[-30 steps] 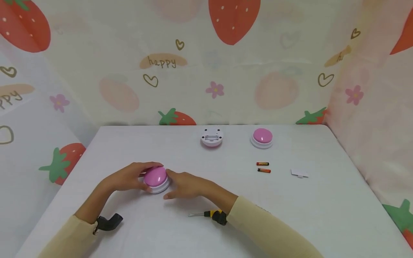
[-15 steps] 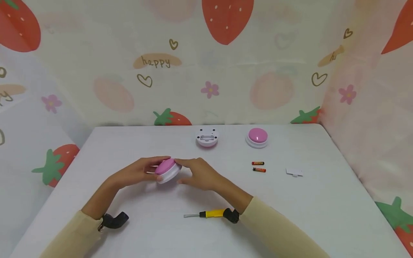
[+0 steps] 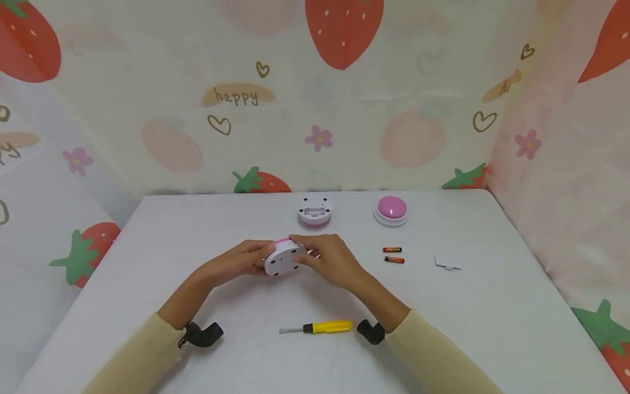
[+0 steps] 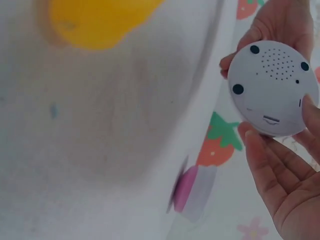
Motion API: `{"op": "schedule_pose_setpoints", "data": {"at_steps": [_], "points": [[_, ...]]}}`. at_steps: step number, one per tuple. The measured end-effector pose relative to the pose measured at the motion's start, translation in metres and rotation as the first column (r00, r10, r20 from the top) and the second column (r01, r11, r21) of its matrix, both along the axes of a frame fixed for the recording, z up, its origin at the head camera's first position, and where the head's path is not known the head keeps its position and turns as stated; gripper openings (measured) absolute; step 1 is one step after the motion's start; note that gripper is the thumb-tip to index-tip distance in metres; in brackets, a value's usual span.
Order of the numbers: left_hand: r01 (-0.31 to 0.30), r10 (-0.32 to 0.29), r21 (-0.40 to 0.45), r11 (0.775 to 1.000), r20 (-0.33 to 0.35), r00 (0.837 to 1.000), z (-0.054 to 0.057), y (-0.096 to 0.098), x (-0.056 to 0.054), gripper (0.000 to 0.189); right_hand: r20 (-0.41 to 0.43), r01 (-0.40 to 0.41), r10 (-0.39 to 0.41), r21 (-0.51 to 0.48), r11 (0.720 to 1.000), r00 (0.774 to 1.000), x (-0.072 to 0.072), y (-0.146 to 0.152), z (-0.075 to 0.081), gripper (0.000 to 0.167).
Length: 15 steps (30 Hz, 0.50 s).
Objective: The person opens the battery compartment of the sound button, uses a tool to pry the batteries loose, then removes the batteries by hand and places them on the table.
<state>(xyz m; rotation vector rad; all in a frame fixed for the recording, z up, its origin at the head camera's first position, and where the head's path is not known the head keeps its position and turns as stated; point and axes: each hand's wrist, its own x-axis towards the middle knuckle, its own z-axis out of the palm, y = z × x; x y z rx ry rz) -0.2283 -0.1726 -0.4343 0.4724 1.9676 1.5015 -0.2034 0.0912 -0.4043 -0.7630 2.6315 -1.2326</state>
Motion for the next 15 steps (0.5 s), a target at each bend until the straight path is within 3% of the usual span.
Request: {"op": "schedule_pose_setpoints", "data": {"at_steps": [7,15], "points": [[-0.036,0.035,-0.033,0.999,-0.019,0.999,0.005,0.021,-0.005,0.056,0.024,0.051,-0.051,-0.010,0.999,0.998,-0.001,0.015,-0.003,0.048],[-0.086,0.087,-0.069,0.994,0.016,0.996,0.007,0.035,-0.008,0.064,0.069,0.061,-0.057,-0.052,0.997,0.996,-0.004,0.021,-0.011,0.046]]}}
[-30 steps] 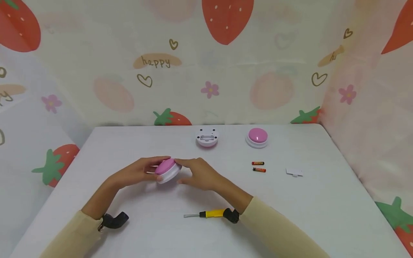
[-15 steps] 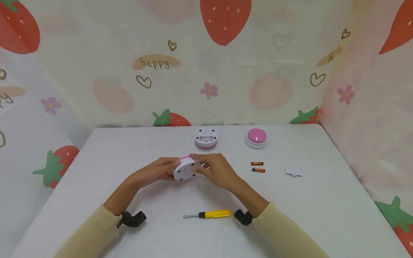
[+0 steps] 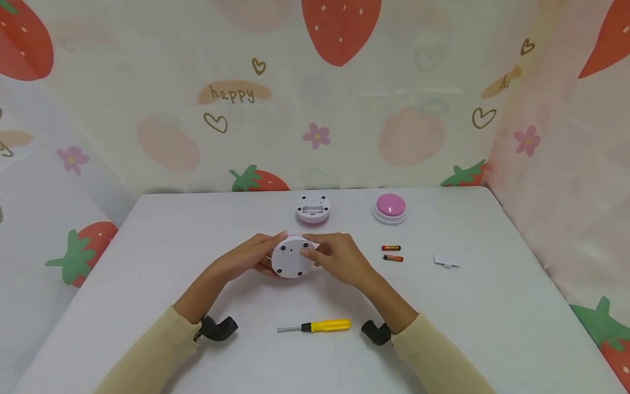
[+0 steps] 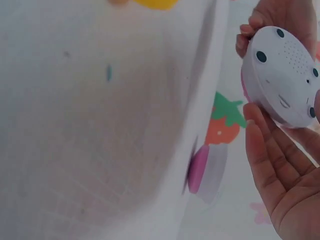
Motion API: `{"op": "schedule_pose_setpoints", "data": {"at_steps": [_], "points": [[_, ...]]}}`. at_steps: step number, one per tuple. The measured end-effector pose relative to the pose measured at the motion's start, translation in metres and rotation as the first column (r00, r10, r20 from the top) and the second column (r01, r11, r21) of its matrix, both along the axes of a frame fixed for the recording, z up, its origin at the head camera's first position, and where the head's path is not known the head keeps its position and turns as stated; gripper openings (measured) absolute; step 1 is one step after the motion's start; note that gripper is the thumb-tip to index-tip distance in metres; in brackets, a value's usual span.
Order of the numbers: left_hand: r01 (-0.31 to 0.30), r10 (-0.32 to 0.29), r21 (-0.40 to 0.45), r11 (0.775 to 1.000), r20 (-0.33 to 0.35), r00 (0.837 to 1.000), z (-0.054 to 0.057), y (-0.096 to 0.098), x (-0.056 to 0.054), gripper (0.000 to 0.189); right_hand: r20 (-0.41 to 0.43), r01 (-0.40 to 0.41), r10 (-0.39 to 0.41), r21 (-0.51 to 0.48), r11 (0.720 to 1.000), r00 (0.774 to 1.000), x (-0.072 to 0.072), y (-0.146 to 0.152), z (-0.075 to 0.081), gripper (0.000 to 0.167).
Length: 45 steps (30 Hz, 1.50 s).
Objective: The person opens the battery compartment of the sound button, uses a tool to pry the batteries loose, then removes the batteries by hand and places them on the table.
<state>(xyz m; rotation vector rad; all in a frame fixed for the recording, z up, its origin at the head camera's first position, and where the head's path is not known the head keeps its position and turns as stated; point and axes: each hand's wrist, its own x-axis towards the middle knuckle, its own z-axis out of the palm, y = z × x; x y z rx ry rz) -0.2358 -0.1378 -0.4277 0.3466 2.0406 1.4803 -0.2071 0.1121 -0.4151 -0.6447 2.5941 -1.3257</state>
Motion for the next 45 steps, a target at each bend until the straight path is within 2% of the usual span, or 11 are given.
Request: {"op": "schedule_pose_setpoints", "data": {"at_steps": [10,20,22,25,28,32,36,41,45], "points": [[-0.007,0.007,-0.075,0.997,-0.002,1.000,0.008,0.010,-0.002,0.063,0.005,0.064,-0.065,0.057,0.996,0.998,-0.001,-0.005,0.002,0.046],[-0.094,0.093,-0.107,0.990,-0.015,0.996,0.015,0.010,0.006,0.050,0.114,0.168,-0.177,0.084,0.982,0.978,-0.004,-0.001,-0.005,0.035],[-0.092,0.088,-0.125,0.988,-0.039,0.995,0.014,0.010,0.009,0.053,0.156,0.182,-0.196,0.104,0.978,0.968,-0.004,0.000,-0.007,0.034],[-0.071,0.049,-0.192,0.979,-0.121,0.991,0.011,0.010,0.012,0.068,0.224,0.192,-0.221,0.141,0.971,0.949,-0.005,0.000,-0.008,0.034],[-0.065,0.013,-0.264,0.962,-0.195,0.981,0.008,0.011,0.014,0.076,0.281,0.186,-0.228,0.168,0.968,0.932,-0.004,0.000,-0.009,0.034],[-0.059,-0.004,-0.285,0.957,-0.214,0.977,0.005,0.012,0.016,0.079,0.327,0.162,-0.216,0.186,0.969,0.920,-0.002,0.000,-0.012,0.034],[-0.033,-0.020,-0.259,0.965,-0.199,0.980,0.003,0.011,0.016,0.082,0.375,0.128,-0.188,0.179,0.975,0.908,-0.003,0.002,-0.013,0.035],[-0.028,-0.007,-0.198,0.980,-0.175,0.985,0.000,0.010,0.016,0.086,0.415,0.092,-0.149,0.155,0.984,0.898,-0.006,0.005,-0.014,0.039],[-0.031,-0.015,-0.208,0.978,-0.217,0.976,-0.006,0.011,0.016,0.090,0.467,0.055,-0.110,0.131,0.990,0.877,-0.006,0.006,-0.016,0.043]]}}
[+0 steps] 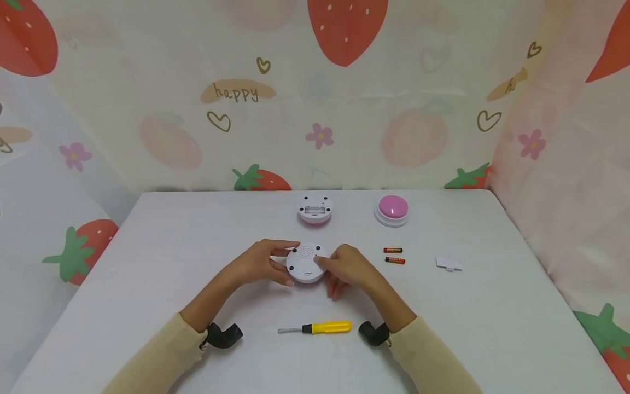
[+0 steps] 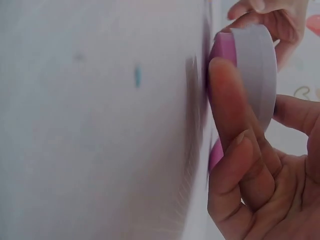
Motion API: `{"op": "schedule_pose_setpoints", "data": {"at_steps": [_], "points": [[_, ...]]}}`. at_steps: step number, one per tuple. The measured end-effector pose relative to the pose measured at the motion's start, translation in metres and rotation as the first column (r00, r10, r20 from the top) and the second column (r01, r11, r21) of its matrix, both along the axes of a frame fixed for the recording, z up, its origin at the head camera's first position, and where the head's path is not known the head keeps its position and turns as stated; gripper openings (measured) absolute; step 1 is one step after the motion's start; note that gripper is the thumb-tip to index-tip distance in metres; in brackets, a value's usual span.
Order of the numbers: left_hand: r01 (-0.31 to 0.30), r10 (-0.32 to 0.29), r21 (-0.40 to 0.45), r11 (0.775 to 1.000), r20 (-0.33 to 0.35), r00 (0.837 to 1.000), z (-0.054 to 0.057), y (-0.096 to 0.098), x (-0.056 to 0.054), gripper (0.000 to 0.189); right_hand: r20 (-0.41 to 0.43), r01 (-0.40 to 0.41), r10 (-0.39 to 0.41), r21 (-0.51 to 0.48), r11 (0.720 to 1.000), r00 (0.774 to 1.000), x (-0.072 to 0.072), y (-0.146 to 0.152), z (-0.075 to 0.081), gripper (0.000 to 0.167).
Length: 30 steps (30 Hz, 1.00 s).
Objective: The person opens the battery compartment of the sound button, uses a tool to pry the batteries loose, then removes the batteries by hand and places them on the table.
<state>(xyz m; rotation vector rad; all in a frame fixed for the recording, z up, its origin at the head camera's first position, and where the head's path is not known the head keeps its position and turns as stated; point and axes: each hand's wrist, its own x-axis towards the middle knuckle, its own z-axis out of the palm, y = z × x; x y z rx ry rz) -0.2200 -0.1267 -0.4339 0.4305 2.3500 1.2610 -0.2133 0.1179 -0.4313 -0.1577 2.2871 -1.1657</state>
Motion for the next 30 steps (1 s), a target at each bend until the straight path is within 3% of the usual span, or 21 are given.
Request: {"op": "schedule_pose_setpoints", "data": {"at_steps": [5,13,22,30], "points": [[0.028,-0.032,-0.037,0.999,-0.111,0.993,-0.008,0.002,0.001,0.092,0.011,-0.034,0.034,-0.004,0.999,0.999,0.002,0.000,-0.003,0.044],[0.096,-0.099,-0.025,0.995,-0.205,0.974,-0.015,0.002,-0.004,0.101,0.006,-0.037,0.037,-0.005,0.999,0.999,0.001,0.003,-0.003,0.042],[0.148,-0.134,0.085,0.985,-0.157,0.979,-0.025,-0.001,-0.009,0.090,0.007,-0.050,0.050,0.010,0.999,0.999,0.001,0.004,-0.002,0.043],[0.171,-0.153,0.093,0.981,-0.178,0.972,-0.031,-0.004,-0.011,0.097,-0.014,-0.069,0.069,0.023,0.997,0.998,-0.001,0.003,-0.002,0.043]]}}
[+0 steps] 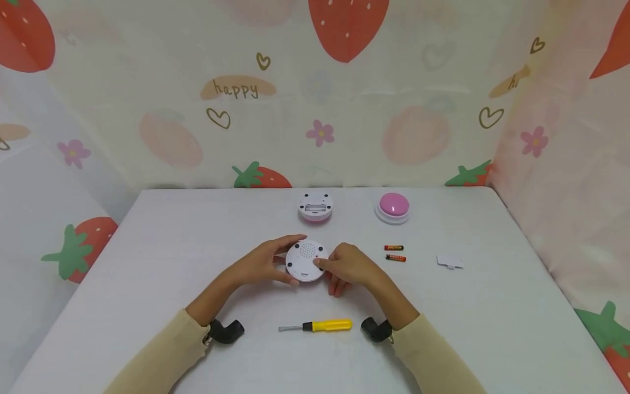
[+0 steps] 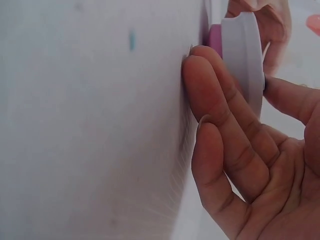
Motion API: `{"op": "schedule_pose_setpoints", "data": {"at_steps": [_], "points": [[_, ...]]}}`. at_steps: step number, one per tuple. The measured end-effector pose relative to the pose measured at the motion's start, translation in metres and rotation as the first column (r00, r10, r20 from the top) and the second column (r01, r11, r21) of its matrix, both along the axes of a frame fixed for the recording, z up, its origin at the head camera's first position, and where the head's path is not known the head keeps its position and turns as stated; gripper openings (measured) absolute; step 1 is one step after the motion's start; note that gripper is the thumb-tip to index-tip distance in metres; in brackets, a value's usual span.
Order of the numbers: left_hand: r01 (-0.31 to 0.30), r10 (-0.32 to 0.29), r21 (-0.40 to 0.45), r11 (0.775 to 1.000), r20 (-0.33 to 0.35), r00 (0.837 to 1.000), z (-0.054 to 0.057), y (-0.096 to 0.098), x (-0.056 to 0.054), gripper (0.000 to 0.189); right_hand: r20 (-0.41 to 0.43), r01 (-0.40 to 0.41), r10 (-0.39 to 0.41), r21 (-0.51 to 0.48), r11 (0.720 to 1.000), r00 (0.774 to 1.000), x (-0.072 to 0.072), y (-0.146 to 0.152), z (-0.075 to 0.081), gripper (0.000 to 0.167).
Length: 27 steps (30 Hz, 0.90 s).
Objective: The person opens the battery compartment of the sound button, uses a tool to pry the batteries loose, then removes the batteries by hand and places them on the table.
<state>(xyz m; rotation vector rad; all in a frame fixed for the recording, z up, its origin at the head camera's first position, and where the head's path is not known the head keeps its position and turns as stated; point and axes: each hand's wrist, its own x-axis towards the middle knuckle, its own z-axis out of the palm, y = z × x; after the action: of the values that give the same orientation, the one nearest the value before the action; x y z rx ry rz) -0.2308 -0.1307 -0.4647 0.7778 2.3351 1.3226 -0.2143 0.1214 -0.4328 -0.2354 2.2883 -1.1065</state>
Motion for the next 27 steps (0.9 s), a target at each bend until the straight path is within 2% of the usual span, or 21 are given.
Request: {"op": "schedule_pose_setpoints", "data": {"at_steps": [3,5,6,8,10,11,12,14,16,20,23,27], "points": [[-0.009,0.009,0.007,1.000,0.001,1.000,-0.001,0.001,0.000,0.095,-0.058,-0.008,0.010,0.029,1.000,0.998,0.000,0.002,0.005,0.043],[-0.015,0.015,0.003,1.000,0.003,1.000,-0.001,0.001,0.001,0.094,-0.178,-0.010,0.023,0.073,0.997,0.984,0.000,0.003,0.010,0.040],[-0.017,0.017,-0.001,1.000,0.002,1.000,-0.002,0.001,0.001,0.094,-0.261,-0.003,0.029,0.100,0.995,0.965,0.000,0.004,0.012,0.036],[-0.017,0.017,-0.003,1.000,-0.005,1.000,-0.002,0.002,0.002,0.092,-0.432,0.012,0.056,0.154,0.988,0.900,0.001,0.004,0.017,0.028],[-0.014,0.014,0.003,1.000,-0.011,1.000,-0.003,0.002,0.002,0.091,-0.549,0.016,0.097,0.198,0.980,0.830,0.002,0.003,0.020,0.028],[-0.014,0.014,0.006,1.000,-0.011,1.000,-0.003,0.002,0.002,0.090,-0.584,0.004,0.125,0.215,0.977,0.802,0.003,0.002,0.021,0.033],[-0.014,0.014,0.009,1.000,-0.009,1.000,-0.004,0.002,0.001,0.090,-0.601,-0.020,0.157,0.228,0.973,0.783,0.004,0.001,0.022,0.039],[-0.016,0.016,0.016,1.000,-0.001,1.000,-0.004,0.003,0.001,0.089,-0.609,-0.082,0.228,0.257,0.963,0.760,0.006,-0.002,0.021,0.049],[-0.018,0.017,0.021,1.000,0.013,1.000,-0.005,0.002,0.001,0.090,-0.612,-0.133,0.292,0.292,0.947,0.735,0.007,-0.004,0.020,0.053],[0.007,-0.008,0.046,0.999,0.016,1.000,-0.005,0.002,-0.001,0.090,-0.616,-0.163,0.367,0.362,0.918,0.697,0.010,-0.008,0.017,0.055],[0.031,-0.033,0.079,0.996,0.018,0.999,-0.005,0.002,-0.002,0.090,-0.611,-0.159,0.384,0.389,0.907,0.693,0.012,-0.011,0.017,0.057],[0.058,-0.063,0.120,0.991,0.037,0.997,-0.008,0.002,-0.002,0.090,-0.593,-0.155,0.391,0.409,0.899,0.704,0.014,-0.015,0.017,0.056]]}}
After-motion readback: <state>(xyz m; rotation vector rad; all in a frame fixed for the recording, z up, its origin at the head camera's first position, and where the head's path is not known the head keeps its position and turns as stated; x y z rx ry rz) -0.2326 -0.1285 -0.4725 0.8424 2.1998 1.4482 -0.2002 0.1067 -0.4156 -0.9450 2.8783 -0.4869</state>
